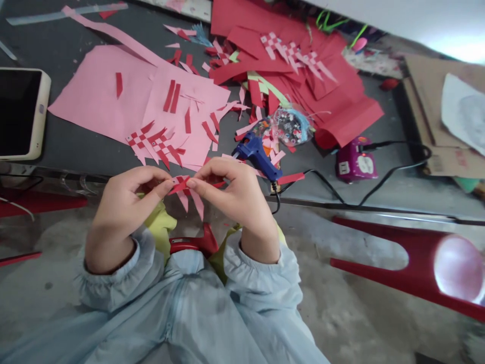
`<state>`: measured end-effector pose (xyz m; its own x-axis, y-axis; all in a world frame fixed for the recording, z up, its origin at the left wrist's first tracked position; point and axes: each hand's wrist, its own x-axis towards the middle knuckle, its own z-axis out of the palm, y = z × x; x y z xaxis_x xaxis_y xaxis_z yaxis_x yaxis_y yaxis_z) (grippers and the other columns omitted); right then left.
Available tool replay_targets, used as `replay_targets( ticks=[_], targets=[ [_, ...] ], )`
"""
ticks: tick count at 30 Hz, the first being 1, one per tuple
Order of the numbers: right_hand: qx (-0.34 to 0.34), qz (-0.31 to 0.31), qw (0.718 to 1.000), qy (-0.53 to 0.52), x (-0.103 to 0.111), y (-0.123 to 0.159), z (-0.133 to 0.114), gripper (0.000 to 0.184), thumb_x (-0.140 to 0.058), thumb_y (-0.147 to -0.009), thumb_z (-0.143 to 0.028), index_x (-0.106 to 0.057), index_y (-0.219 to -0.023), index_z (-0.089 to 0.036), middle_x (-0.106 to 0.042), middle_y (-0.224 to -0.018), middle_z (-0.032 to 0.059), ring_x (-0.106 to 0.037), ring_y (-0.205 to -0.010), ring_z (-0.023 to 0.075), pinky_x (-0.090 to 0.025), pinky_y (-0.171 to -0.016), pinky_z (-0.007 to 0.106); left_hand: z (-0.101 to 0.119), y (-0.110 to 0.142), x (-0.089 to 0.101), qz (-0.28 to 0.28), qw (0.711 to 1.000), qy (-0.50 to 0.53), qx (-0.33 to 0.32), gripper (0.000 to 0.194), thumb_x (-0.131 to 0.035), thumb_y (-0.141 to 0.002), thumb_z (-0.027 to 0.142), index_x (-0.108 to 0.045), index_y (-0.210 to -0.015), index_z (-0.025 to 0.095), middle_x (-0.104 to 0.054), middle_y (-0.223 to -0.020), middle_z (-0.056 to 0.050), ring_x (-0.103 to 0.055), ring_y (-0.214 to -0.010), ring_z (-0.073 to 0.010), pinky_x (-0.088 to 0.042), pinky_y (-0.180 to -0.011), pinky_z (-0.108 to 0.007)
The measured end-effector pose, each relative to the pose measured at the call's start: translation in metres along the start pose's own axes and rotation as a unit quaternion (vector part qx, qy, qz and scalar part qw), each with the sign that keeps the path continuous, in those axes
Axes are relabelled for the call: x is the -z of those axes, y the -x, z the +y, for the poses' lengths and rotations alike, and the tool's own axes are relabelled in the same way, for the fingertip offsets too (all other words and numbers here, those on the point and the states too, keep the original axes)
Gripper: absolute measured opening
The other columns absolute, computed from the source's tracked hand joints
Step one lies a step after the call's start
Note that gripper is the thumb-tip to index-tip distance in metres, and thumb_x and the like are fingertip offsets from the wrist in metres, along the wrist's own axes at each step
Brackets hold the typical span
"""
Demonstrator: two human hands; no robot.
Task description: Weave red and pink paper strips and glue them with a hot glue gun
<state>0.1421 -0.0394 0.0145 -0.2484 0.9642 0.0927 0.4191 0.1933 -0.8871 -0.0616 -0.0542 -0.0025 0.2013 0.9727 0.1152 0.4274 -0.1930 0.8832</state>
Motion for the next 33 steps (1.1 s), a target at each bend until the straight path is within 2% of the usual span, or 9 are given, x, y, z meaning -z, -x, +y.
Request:
replay_targets(
  ticks=[5, 7, 9, 11, 13, 15, 18, 24, 33],
  targets=[
    [-0.044, -0.029, 0.998, -0.017, -0.001, -0.01, -0.006, 0.035, -0.085, -0.068, -0.048, -0.068, -0.074, -0.018, -0.067, -0.071, 0.0014, -0.059, -0.066, 0.0149, -0.045, -0.062, 0.029, -0.006, 0.0, -0.006, 0.058, 0.998, -0.026, 0.004, 0.017, -0.065, -0.093, 0.033, -0.071, -0.084, 0.02, -0.069, -0.074, 0.002, -0.058, -0.062, -0.0098, -0.042, -0.06, -0.023],
    [-0.055, -0.004, 0.998, 0.008, -0.003, -0.015, -0.007, 0.028, -0.079, -0.075, -0.044, -0.068, -0.073, -0.018, -0.065, -0.067, 0.0003, -0.056, -0.061, 0.0132, -0.041, -0.057, 0.027, -0.007, 0.0, -0.007, 0.079, 0.996, -0.034, 0.009, 0.016, -0.063, -0.094, 0.031, -0.071, -0.086, 0.02, -0.069, -0.076, 0.002, -0.057, -0.062, -0.0101, -0.044, -0.061, -0.024],
    [-0.061, 0.047, 0.995, 0.062, -0.003, -0.022, -0.006, 0.025, -0.073, -0.081, -0.039, -0.067, -0.069, -0.018, -0.062, -0.062, -0.0004, -0.051, -0.058, 0.0122, -0.035, -0.054, 0.027, -0.006, 0.0, -0.007, 0.106, 0.992, -0.065, 0.012, 0.014, -0.06, -0.096, 0.029, -0.07, -0.092, 0.02, -0.071, -0.082, 0.0, -0.058, -0.065, -0.0115, -0.046, -0.066, -0.026],
    [-0.078, 0.084, 0.986, 0.125, -0.002, -0.03, -0.006, 0.027, -0.071, -0.082, -0.037, -0.063, -0.064, -0.018, -0.055, -0.056, -0.0014, -0.044, -0.054, 0.0117, -0.031, -0.053, 0.028, -0.006, -0.001, -0.009, 0.124, 0.984, -0.124, 0.0, 0.014, -0.058, -0.097, 0.028, -0.069, -0.098, 0.02, -0.073, -0.093, -0.003, -0.062, -0.077, -0.0156, -0.049, -0.077, -0.03],
    [-0.11, 0.071, 0.974, 0.183, -0.001, -0.04, -0.005, 0.03, -0.069, -0.083, -0.034, -0.058, -0.059, -0.019, -0.047, -0.051, -0.0028, -0.038, -0.052, 0.0111, -0.028, -0.053, 0.029, -0.005, -0.001, -0.012, 0.121, 0.973, -0.195, -0.021, 0.016, -0.056, -0.098, 0.027, -0.069, -0.102, 0.019, -0.074, -0.103, -0.006, -0.063, -0.095, -0.0221, -0.048, -0.088, -0.037],
    [-0.131, 0.04, 0.965, 0.223, 0.0, -0.048, -0.004, 0.031, -0.068, -0.084, -0.032, -0.056, -0.058, -0.019, -0.045, -0.051, -0.0028, -0.037, -0.053, 0.0115, -0.028, -0.055, 0.03, -0.004, -0.001, -0.016, 0.111, 0.962, -0.246, -0.033, 0.017, -0.056, -0.097, 0.026, -0.068, -0.106, 0.018, -0.074, -0.111, -0.008, -0.062, -0.107, -0.0269, -0.046, -0.091, -0.042],
    [-0.147, 0.004, 0.957, 0.251, -0.001, -0.056, -0.004, 0.03, -0.067, -0.084, -0.033, -0.057, -0.059, -0.02, -0.047, -0.052, -0.0023, -0.038, -0.055, 0.0125, -0.03, -0.057, 0.031, -0.003, 0.0, -0.022, 0.09, 0.956, -0.276, -0.051, 0.021, -0.055, -0.097, 0.023, -0.066, -0.112, 0.015, -0.072, -0.12, -0.01, -0.061, -0.115, -0.028, -0.043, -0.093, -0.043],
    [-0.165, -0.038, 0.945, 0.28, -0.004, -0.064, -0.007, 0.031, -0.066, -0.085, -0.032, -0.054, -0.058, -0.021, -0.043, -0.052, -0.0033, -0.038, -0.056, 0.0126, -0.029, -0.059, 0.032, -0.002, 0.002, -0.025, 0.075, 0.956, -0.279, -0.055, 0.024, -0.053, -0.098, 0.021, -0.064, -0.117, 0.014, -0.07, -0.126, -0.012, -0.062, -0.119, -0.028, -0.041, -0.096, -0.045],
    [-0.175, -0.047, 0.934, 0.309, -0.007, -0.067, -0.001, 0.027, -0.067, -0.085, -0.034, -0.057, -0.063, -0.02, -0.052, -0.057, -0.0005, -0.046, -0.059, 0.0141, -0.03, -0.059, 0.032, 0.0, 0.001, -0.027, 0.063, 0.954, -0.292, -0.033, 0.03, -0.051, -0.098, 0.021, -0.064, -0.125, 0.018, -0.068, -0.128, -0.013, -0.06, -0.121, -0.0298, -0.041, -0.095, -0.048]
  ],
)
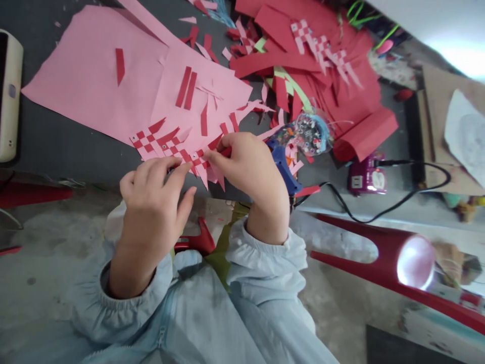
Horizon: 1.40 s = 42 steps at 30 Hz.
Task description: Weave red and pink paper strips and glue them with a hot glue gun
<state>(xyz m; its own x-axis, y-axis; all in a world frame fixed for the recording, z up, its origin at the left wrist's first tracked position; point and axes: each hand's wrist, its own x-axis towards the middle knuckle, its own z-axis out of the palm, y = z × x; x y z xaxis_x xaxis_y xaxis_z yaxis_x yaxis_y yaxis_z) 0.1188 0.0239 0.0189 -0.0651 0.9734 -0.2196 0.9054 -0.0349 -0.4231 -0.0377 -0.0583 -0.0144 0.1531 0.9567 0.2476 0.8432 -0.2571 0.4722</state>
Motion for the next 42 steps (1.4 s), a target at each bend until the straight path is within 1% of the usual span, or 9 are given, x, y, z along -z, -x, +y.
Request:
replay_targets(
  ticks=[6, 11, 18, 23, 26, 30, 32, 36, 42],
  targets=[
    [0.008, -0.006, 1.0, 0.0, 0.001, -0.001, -0.002, 0.023, -0.066, -0.085, -0.028, -0.059, -0.065, -0.021, -0.054, -0.058, 0.0001, -0.046, -0.061, 0.0147, -0.031, -0.06, 0.032, 0.004, -0.001, 0.0, -0.02, 1.0, -0.021, 0.008, 0.035, -0.05, -0.098, 0.023, -0.063, -0.131, 0.021, -0.065, -0.131, -0.014, -0.058, -0.123, -0.0321, -0.041, -0.096, -0.051],
    [0.006, 0.002, 1.0, -0.012, 0.001, -0.002, -0.003, 0.026, -0.07, -0.083, -0.026, -0.056, -0.061, -0.021, -0.047, -0.055, -0.0019, -0.041, -0.059, 0.0139, -0.029, -0.061, 0.033, 0.005, -0.002, 0.001, -0.039, 0.999, -0.01, 0.01, 0.037, -0.05, -0.098, 0.023, -0.063, -0.132, 0.02, -0.063, -0.135, -0.017, -0.056, -0.125, -0.036, -0.041, -0.095, -0.056],
    [0.0, -0.003, 1.0, -0.016, 0.001, -0.002, -0.005, 0.029, -0.07, -0.083, -0.023, -0.053, -0.06, -0.022, -0.046, -0.055, -0.0015, -0.044, -0.061, 0.0145, -0.03, -0.062, 0.034, 0.007, -0.004, -0.001, -0.032, 0.999, -0.004, 0.013, 0.036, -0.051, -0.097, 0.023, -0.065, -0.131, 0.023, -0.064, -0.133, -0.017, -0.056, -0.123, -0.0376, -0.041, -0.093, -0.058],
    [-0.003, 0.006, 1.0, -0.007, 0.001, -0.001, -0.004, 0.024, -0.07, -0.084, -0.03, -0.056, -0.066, -0.023, -0.057, -0.062, 0.0031, -0.052, -0.067, 0.0181, -0.036, -0.065, 0.036, 0.009, -0.003, 0.0, -0.038, 0.999, -0.017, 0.016, 0.038, -0.05, -0.097, 0.022, -0.064, -0.132, 0.021, -0.064, -0.134, -0.018, -0.056, -0.123, -0.0375, -0.041, -0.094, -0.058],
    [0.003, 0.056, 0.998, 0.021, 0.003, 0.006, -0.002, 0.015, -0.072, -0.083, -0.033, -0.063, -0.085, -0.021, -0.067, -0.081, 0.0079, -0.059, -0.076, 0.0214, -0.042, -0.071, 0.038, 0.009, -0.003, -0.001, -0.035, 0.999, -0.022, 0.015, 0.038, -0.051, -0.096, 0.022, -0.064, -0.132, 0.021, -0.064, -0.134, -0.017, -0.056, -0.124, -0.0368, -0.041, -0.095, -0.057],
    [0.05, 0.17, 0.981, 0.08, 0.009, 0.021, -0.002, 0.031, -0.069, -0.087, -0.029, -0.066, -0.116, -0.019, -0.067, -0.11, 0.0135, -0.063, -0.093, 0.0253, -0.045, -0.079, 0.039, 0.008, -0.002, -0.003, -0.026, 0.999, -0.021, 0.017, 0.037, -0.05, -0.096, 0.023, -0.064, -0.131, 0.023, -0.064, -0.133, -0.016, -0.056, -0.124, -0.0358, -0.041, -0.095, -0.055],
    [0.09, 0.154, 0.98, 0.092, 0.01, 0.027, -0.003, 0.026, -0.064, -0.09, -0.025, -0.072, -0.114, -0.02, -0.066, -0.105, 0.0118, -0.063, -0.089, 0.0234, -0.045, -0.077, 0.037, 0.008, -0.002, -0.003, -0.026, 0.999, -0.018, 0.017, 0.037, -0.05, -0.096, 0.023, -0.064, -0.131, 0.024, -0.064, -0.134, -0.015, -0.056, -0.124, -0.0357, -0.041, -0.094, -0.055],
    [0.167, 0.057, 0.979, 0.1, 0.005, 0.028, -0.002, 0.029, -0.055, -0.094, -0.02, -0.08, -0.108, -0.023, -0.064, -0.086, 0.0078, -0.059, -0.081, 0.0205, -0.045, -0.073, 0.034, 0.008, -0.002, -0.003, -0.024, 0.999, -0.017, 0.015, 0.038, -0.05, -0.096, 0.023, -0.064, -0.131, 0.023, -0.064, -0.133, -0.016, -0.056, -0.124, -0.0355, -0.041, -0.094, -0.055],
    [0.171, 0.04, 0.975, 0.137, -0.005, 0.023, 0.001, 0.04, -0.045, -0.097, -0.019, -0.079, -0.118, -0.025, -0.062, -0.083, 0.0083, -0.057, -0.082, 0.022, -0.045, -0.075, 0.034, 0.008, -0.002, -0.002, -0.029, 0.999, -0.003, 0.014, 0.038, -0.048, -0.095, 0.02, -0.065, -0.13, 0.022, -0.063, -0.135, -0.018, -0.056, -0.123, -0.0378, -0.041, -0.093, -0.057]
  ],
)
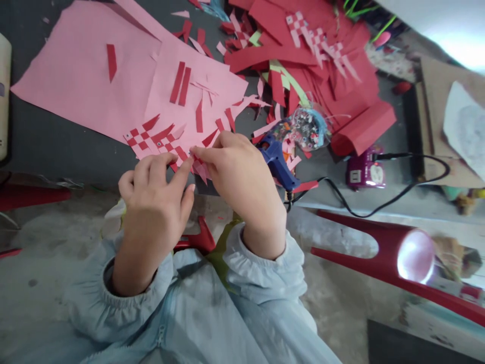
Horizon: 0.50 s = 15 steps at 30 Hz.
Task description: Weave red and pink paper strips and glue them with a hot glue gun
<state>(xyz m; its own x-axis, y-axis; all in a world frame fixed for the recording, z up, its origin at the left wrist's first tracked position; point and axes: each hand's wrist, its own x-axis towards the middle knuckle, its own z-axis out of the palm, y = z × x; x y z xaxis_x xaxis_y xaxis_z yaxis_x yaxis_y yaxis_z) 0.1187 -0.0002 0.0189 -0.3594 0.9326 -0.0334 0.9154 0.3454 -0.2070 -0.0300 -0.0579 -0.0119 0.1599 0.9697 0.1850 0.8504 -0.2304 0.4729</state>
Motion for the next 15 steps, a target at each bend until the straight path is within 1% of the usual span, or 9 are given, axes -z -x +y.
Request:
replay_targets(
  ticks=[4, 8, 12, 15],
  targets=[
    [0.01, -0.015, 0.999, 0.036, -0.001, 0.003, -0.004, 0.043, -0.042, -0.099, -0.019, -0.075, -0.125, -0.023, -0.063, -0.085, 0.0106, -0.057, -0.085, 0.0247, -0.045, -0.076, 0.036, -0.001, 0.0, 0.001, -0.008, 1.0, -0.006, 0.001, 0.038, -0.046, -0.097, 0.022, -0.064, -0.13, 0.019, -0.063, -0.136, -0.018, -0.056, -0.125, -0.0373, -0.04, -0.094, -0.056],
    [0.01, -0.019, 0.997, 0.077, -0.003, 0.008, -0.01, 0.044, -0.04, -0.099, -0.016, -0.072, -0.129, -0.018, -0.064, -0.089, 0.0128, -0.058, -0.088, 0.0265, -0.045, -0.076, 0.037, -0.002, 0.001, 0.001, -0.002, 1.0, 0.002, 0.003, 0.038, -0.048, -0.096, 0.021, -0.063, -0.13, 0.02, -0.063, -0.136, -0.016, -0.056, -0.126, -0.0362, -0.04, -0.095, -0.055],
    [0.012, -0.014, 0.997, 0.073, -0.004, 0.008, -0.011, 0.045, -0.038, -0.099, -0.016, -0.072, -0.129, -0.02, -0.064, -0.087, 0.0121, -0.057, -0.087, 0.0249, -0.045, -0.074, 0.036, -0.002, 0.002, 0.0, 0.007, 1.0, 0.004, -0.001, 0.039, -0.048, -0.095, 0.02, -0.062, -0.132, 0.021, -0.063, -0.135, -0.016, -0.056, -0.125, -0.036, -0.04, -0.095, -0.054],
    [0.019, -0.016, 0.998, 0.049, -0.004, 0.007, -0.008, 0.045, -0.038, -0.099, -0.015, -0.072, -0.128, -0.019, -0.065, -0.088, 0.0124, -0.057, -0.085, 0.0237, -0.045, -0.075, 0.036, -0.001, 0.002, -0.002, 0.009, 1.0, -0.002, -0.004, 0.04, -0.046, -0.096, 0.021, -0.062, -0.132, 0.02, -0.063, -0.135, -0.018, -0.055, -0.124, -0.0368, -0.039, -0.094, -0.056]
  ],
)
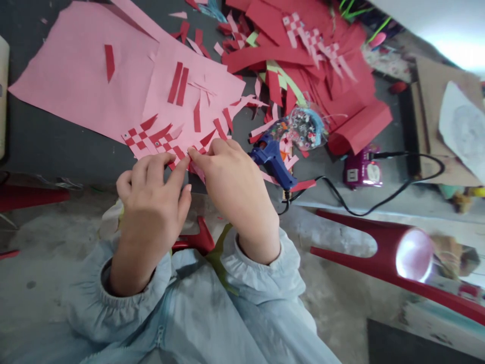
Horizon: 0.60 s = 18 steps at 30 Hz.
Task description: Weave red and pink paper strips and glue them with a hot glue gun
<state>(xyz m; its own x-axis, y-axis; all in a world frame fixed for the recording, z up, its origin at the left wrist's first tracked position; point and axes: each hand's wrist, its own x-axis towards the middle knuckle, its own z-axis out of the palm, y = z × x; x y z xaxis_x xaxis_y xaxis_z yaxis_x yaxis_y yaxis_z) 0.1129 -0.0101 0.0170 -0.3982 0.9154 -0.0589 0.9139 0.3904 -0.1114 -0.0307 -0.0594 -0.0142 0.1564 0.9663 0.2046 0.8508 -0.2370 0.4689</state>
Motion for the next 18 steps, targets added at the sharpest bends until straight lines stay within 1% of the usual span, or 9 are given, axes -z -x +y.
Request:
replay_targets(
  ticks=[4, 7, 11, 14, 16, 18],
  targets=[
    [0.006, -0.003, 1.0, -0.024, 0.0023, 0.0, 0.0027, 0.046, -0.038, -0.097, -0.012, -0.071, -0.129, -0.018, -0.066, -0.09, 0.0111, -0.058, -0.084, 0.0219, -0.045, -0.075, 0.033, 0.0012, -0.0002, -0.0013, 0.0, 1.0, -0.012, -0.001, 0.039, -0.044, -0.097, 0.021, -0.063, -0.131, 0.02, -0.063, -0.135, -0.018, -0.055, -0.124, -0.0364, -0.039, -0.093, -0.056],
    [-0.003, -0.008, 1.0, -0.011, 0.0046, 0.0018, 0.0029, 0.047, -0.039, -0.096, -0.01, -0.072, -0.128, -0.017, -0.066, -0.09, 0.0106, -0.058, -0.083, 0.0212, -0.042, -0.071, 0.031, 0.0016, 0.0002, -0.0018, 0.002, 1.0, -0.018, 0.001, 0.039, -0.045, -0.096, 0.021, -0.063, -0.13, 0.022, -0.063, -0.136, -0.016, -0.055, -0.126, -0.0353, -0.039, -0.094, -0.055],
    [-0.009, -0.016, 1.0, 0.001, 0.0057, 0.0034, -0.0013, 0.051, -0.038, -0.091, -0.005, -0.075, -0.123, -0.022, -0.064, -0.083, 0.0081, -0.055, -0.076, 0.0187, -0.037, -0.065, 0.03, 0.001, 0.0009, -0.0017, -0.006, 1.0, -0.021, 0.001, 0.039, -0.045, -0.096, 0.022, -0.063, -0.131, 0.02, -0.062, -0.137, -0.016, -0.055, -0.127, -0.0354, -0.039, -0.095, -0.054],
    [-0.018, -0.014, 1.0, 0.012, 0.0054, 0.003, -0.0051, 0.05, -0.038, -0.091, -0.004, -0.076, -0.118, -0.02, -0.063, -0.079, 0.0085, -0.054, -0.074, 0.0192, -0.034, -0.064, 0.031, 0.0007, 0.0009, -0.0014, 0.001, 1.0, -0.014, 0.0, 0.039, -0.045, -0.097, 0.023, -0.062, -0.132, 0.022, -0.062, -0.137, -0.015, -0.055, -0.127, -0.0345, -0.039, -0.095, -0.054],
    [-0.021, -0.017, 1.0, 0.011, 0.0057, 0.0029, -0.0049, 0.048, -0.038, -0.091, -0.005, -0.077, -0.117, -0.019, -0.064, -0.08, 0.009, -0.054, -0.074, 0.0195, -0.033, -0.063, 0.031, 0.0011, 0.0008, -0.0014, 0.004, 1.0, -0.011, 0.002, 0.039, -0.045, -0.097, 0.023, -0.062, -0.132, 0.024, -0.063, -0.136, -0.015, -0.055, -0.127, -0.0343, -0.039, -0.096, -0.054],
    [-0.016, -0.023, 1.0, 0.0, 0.007, 0.0034, -0.0018, 0.051, -0.039, -0.09, -0.004, -0.076, -0.119, -0.021, -0.066, -0.082, 0.0086, -0.056, -0.074, 0.0189, -0.033, -0.063, 0.031, 0.0019, 0.0006, -0.0016, 0.002, 1.0, -0.015, 0.004, 0.04, -0.045, -0.096, 0.021, -0.063, -0.132, 0.023, -0.063, -0.136, -0.015, -0.055, -0.126, -0.0348, -0.04, -0.095, -0.054]
  ],
)
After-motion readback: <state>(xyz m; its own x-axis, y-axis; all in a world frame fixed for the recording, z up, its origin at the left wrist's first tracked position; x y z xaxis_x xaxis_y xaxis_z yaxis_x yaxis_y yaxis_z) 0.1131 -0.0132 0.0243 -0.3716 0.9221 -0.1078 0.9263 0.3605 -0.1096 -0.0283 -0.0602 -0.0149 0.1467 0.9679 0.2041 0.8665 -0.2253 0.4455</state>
